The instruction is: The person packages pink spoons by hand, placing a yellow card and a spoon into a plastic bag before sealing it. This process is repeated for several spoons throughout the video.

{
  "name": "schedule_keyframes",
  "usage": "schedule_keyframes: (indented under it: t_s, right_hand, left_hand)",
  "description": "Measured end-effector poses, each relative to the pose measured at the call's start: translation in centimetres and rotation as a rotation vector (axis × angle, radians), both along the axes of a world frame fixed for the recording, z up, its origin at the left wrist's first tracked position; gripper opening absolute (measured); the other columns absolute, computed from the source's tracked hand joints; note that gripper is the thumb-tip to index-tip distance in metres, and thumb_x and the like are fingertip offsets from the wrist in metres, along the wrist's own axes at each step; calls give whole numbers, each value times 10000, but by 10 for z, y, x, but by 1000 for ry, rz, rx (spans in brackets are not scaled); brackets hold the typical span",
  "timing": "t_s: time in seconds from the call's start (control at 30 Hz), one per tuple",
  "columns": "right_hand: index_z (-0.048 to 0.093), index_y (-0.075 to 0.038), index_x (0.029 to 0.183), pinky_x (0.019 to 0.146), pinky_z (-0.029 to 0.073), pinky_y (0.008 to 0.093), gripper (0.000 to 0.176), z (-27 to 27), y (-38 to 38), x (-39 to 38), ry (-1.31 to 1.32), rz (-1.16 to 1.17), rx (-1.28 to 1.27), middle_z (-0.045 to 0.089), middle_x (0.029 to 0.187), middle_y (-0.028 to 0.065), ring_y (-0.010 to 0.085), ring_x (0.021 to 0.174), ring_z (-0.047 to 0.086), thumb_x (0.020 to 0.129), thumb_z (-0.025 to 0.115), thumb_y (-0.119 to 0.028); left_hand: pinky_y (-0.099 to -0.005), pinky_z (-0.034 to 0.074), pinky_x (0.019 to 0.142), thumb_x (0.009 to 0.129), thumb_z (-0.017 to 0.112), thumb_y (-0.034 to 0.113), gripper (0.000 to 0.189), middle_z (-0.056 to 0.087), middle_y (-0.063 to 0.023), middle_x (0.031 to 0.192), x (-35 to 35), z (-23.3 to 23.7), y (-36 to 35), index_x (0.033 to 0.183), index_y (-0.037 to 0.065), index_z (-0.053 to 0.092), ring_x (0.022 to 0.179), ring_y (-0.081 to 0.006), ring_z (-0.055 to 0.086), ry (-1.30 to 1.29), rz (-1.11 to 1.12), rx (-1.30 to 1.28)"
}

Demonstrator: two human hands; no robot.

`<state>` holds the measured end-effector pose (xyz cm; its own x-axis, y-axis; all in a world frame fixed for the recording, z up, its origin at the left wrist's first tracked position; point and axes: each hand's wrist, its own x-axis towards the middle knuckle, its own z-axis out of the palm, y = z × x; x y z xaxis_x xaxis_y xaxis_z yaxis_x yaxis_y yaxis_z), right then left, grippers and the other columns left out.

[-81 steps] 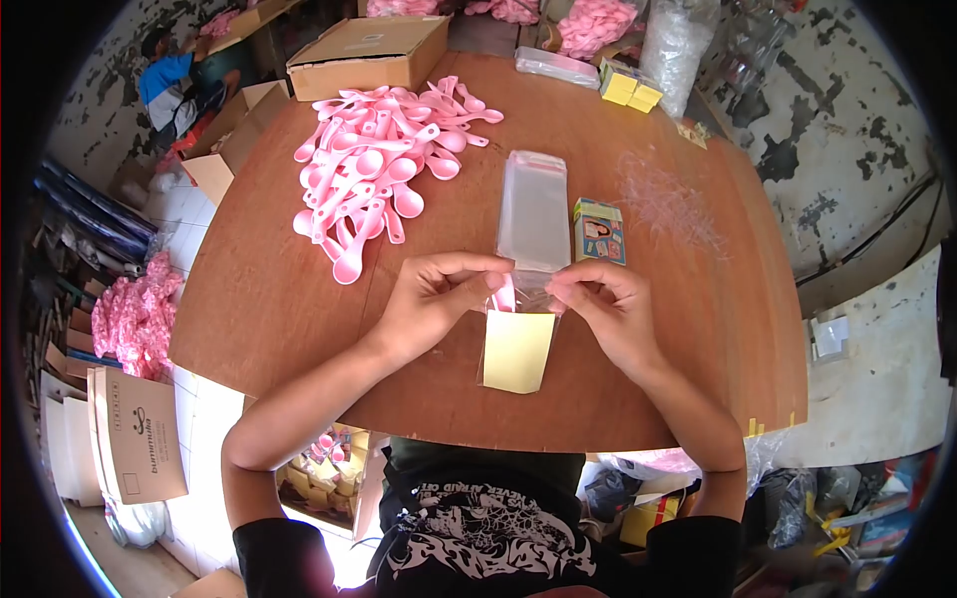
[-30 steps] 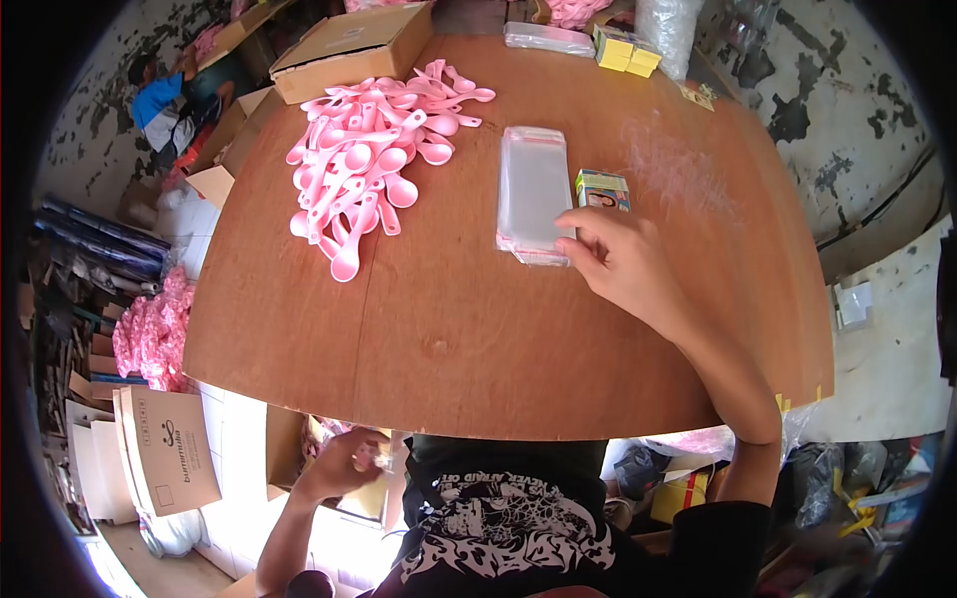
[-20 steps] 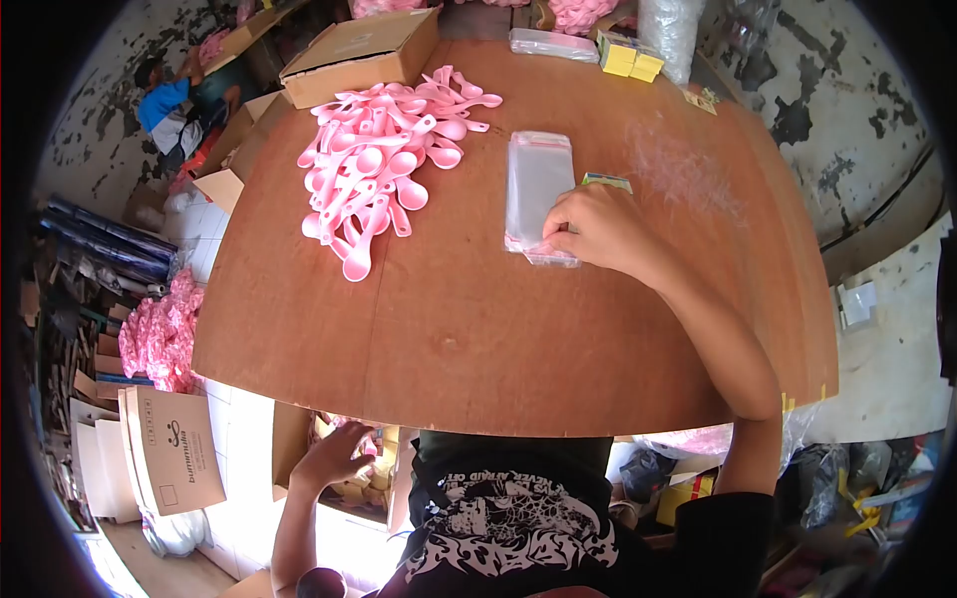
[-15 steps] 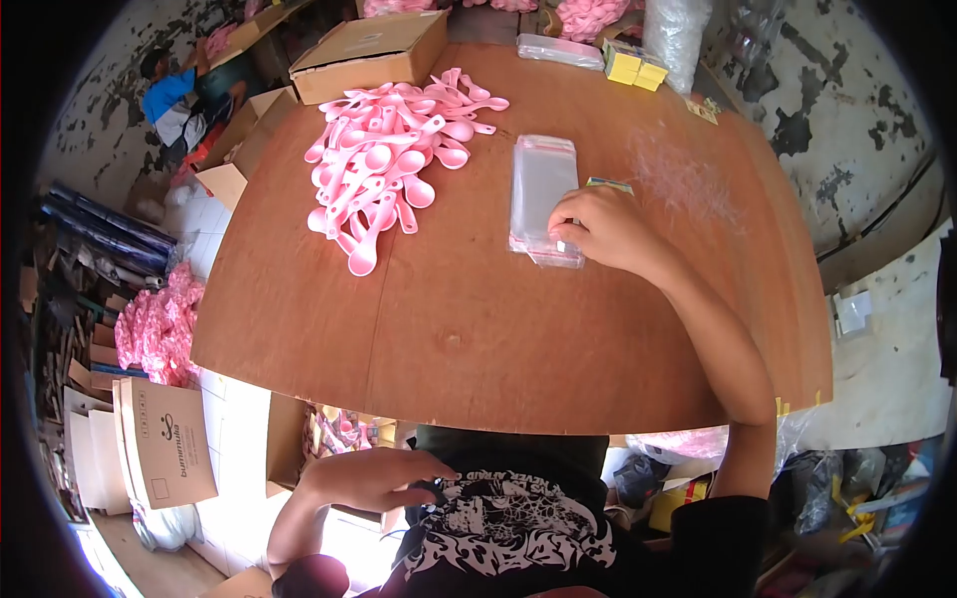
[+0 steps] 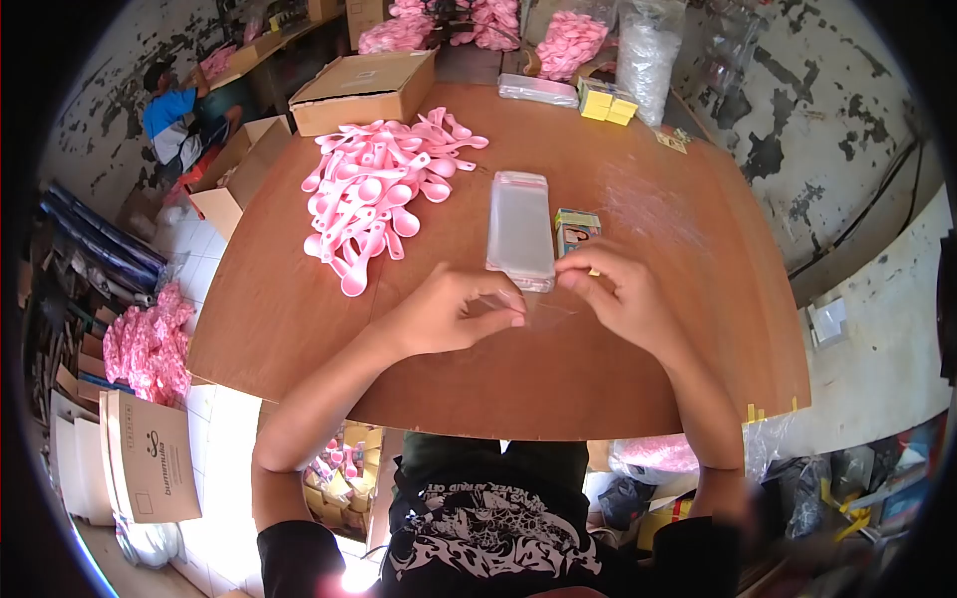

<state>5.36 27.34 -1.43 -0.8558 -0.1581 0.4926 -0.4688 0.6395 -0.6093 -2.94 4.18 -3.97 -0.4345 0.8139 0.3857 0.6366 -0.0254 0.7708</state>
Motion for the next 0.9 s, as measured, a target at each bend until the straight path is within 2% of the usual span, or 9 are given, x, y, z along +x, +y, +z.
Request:
schedule_keyframes:
  t_s: [0.03, 0.13, 0.23, 0.37, 0.53, 0.77, 0.83, 0.87, 0.9]
  right_hand:
    - [683, -41, 918, 693, 485, 383, 98, -7, 11, -2, 0, -12, -3, 642, 861, 116, 293, 798, 612, 825, 676, -72]
    - [693, -43, 1007, 726, 506, 389, 195, -37, 45, -19, 19, -198, 196, 651, 991, 137, 309, 855, 642, 814, 683, -71]
    - [701, -55, 1019, 740, 514, 384, 220, -55, 52, -25, 90, -324, 366, 655, 1023, 98, 295, 857, 647, 803, 704, -98]
    - [720, -68, 999, 743, 517, 378, 216, -60, 60, -29, 33, -341, 353, 663, 1023, 71, 277, 857, 651, 791, 724, -122]
    - [723, -33, 996, 724, 517, 339, 206, -62, 67, -36, -57, -265, 156, 662, 957, 110, 259, 815, 649, 796, 720, -81]
    - [687, -27, 931, 663, 495, 350, 109, -49, 62, -30, 43, -325, 264, 661, 873, 123, 262, 737, 638, 829, 683, -65]
    - [655, 3, 918, 624, 470, 287, 94, -41, 52, -20, 162, -464, -2, 656, 826, 87, 162, 677, 602, 882, 657, -83]
    - [655, 3, 918, 624, 470, 287, 94, -35, 44, -17, 154, -451, 3, 656, 826, 87, 162, 677, 602, 882, 657, -83]
    - [656, 11, 932, 616, 455, 253, 114, -27, 36, -13, 183, -360, -228, 649, 816, 59, 117, 677, 579, 902, 648, -98]
  left_hand:
    - [-272, 538, 752, 850, 685, 48, 50, 701, -42, 922, -2, -4, 0, 882, 10, 679, 827, -154, 682, 0, -12, -3]
    - [-246, 524, 766, 868, 675, 9, 127, 705, -64, 948, -16, -21, -1, 992, -16, 659, 883, -106, 659, -420, -9, 130]
    - [-241, 541, 764, 839, 707, 7, 200, 702, -78, 924, -20, -24, -2, 1029, 4, 643, 855, -119, 673, -531, 109, 178]
    - [-259, 571, 713, 845, 707, 34, 304, 700, -104, 951, -22, -19, -6, 1127, 0, 599, 839, -136, 678, -702, 151, 206]
    - [-274, 578, 702, 892, 671, 108, 244, 698, -138, 980, -25, -23, -9, 1108, 0, 635, 785, -158, 679, -772, 158, 244]
    - [-268, 559, 728, 886, 689, 183, 252, 707, -143, 924, -25, -30, -8, 1028, -24, 673, 755, -174, 697, -946, 210, 145]
    - [-256, 551, 712, 875, 703, 196, 263, 709, -143, 911, -23, -31, -9, 1023, -19, 679, 736, -173, 699, -877, 226, 137]
    - [-242, 542, 696, 864, 717, 194, 269, 712, -132, 907, -22, -27, -9, 1020, -22, 684, 746, -157, 696, -884, 242, 101]
    - [-242, 542, 696, 864, 717, 194, 269, 712, -132, 907, -23, -30, -9, 1020, -22, 684, 746, -157, 696, -894, 253, 108]
